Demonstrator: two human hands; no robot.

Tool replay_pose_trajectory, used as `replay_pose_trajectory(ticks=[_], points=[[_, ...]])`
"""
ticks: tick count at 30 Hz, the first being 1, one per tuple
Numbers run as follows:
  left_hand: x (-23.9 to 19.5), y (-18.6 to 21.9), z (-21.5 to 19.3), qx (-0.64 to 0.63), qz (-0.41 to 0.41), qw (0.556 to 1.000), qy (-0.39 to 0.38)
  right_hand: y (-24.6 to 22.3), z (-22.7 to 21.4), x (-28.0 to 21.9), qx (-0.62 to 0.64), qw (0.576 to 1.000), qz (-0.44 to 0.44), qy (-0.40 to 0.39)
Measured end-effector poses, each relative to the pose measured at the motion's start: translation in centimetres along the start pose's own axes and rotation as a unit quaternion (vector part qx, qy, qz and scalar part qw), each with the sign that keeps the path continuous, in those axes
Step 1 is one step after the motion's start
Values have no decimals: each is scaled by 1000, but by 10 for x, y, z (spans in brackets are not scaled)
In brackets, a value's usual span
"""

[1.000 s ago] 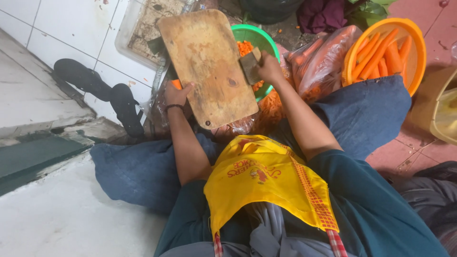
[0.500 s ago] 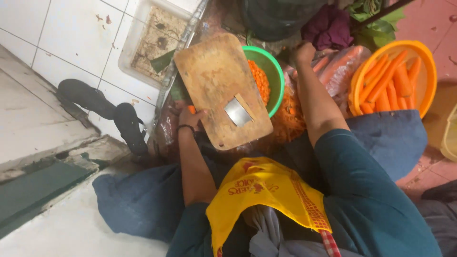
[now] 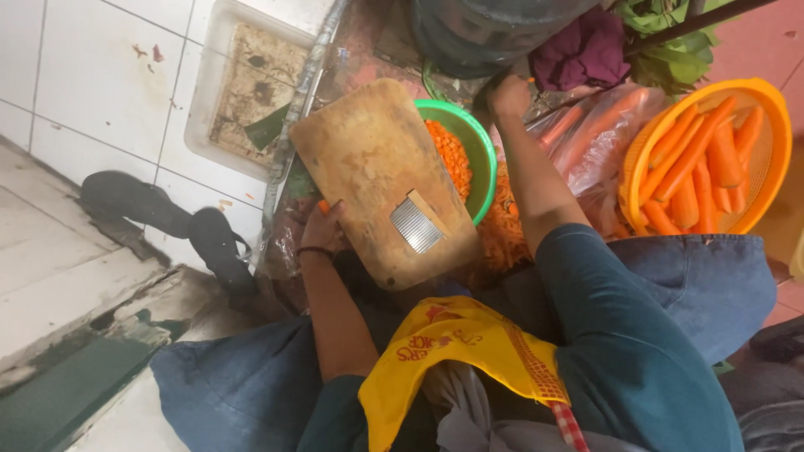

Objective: Peeling and chopping carrots on a cutting board while sitting on the floor.

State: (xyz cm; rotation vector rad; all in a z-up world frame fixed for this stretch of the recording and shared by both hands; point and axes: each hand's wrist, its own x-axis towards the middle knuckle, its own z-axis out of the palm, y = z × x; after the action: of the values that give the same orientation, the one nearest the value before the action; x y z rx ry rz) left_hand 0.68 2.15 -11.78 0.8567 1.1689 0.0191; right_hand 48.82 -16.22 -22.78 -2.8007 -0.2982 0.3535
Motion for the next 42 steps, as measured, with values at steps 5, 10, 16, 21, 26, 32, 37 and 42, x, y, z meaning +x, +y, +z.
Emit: replay_pose_trajectory(ticks=[5,10,16,21,26,32,37,42], points=[[24,-29,-9,-188,49,979,-55,25,-19,7,37,993,10,113],[19,-26,-5,-195,48,978,-62,59,-17,23,-40,993,-83,68],[4,-24,-1,-147,77,979,-115,75,7,30,-119,980,-151,55],[-5,-31,-3,-162,19,982,-97,52,-29,15,-66,987,-129,71],[23,-75,-23,-107,15,986,-125,-13,-107,-41,152,967,-191,78],[40,-57,-38,38,17,992,117,-47,-108,-140,53,956,-266,-109],[69,-67,-37,157,245,942,168,-68,-168,-256,54,961,-268,-53],[6,-25,51,68,275,959,22,-63,-168,-334,-21,932,-361,-4]])
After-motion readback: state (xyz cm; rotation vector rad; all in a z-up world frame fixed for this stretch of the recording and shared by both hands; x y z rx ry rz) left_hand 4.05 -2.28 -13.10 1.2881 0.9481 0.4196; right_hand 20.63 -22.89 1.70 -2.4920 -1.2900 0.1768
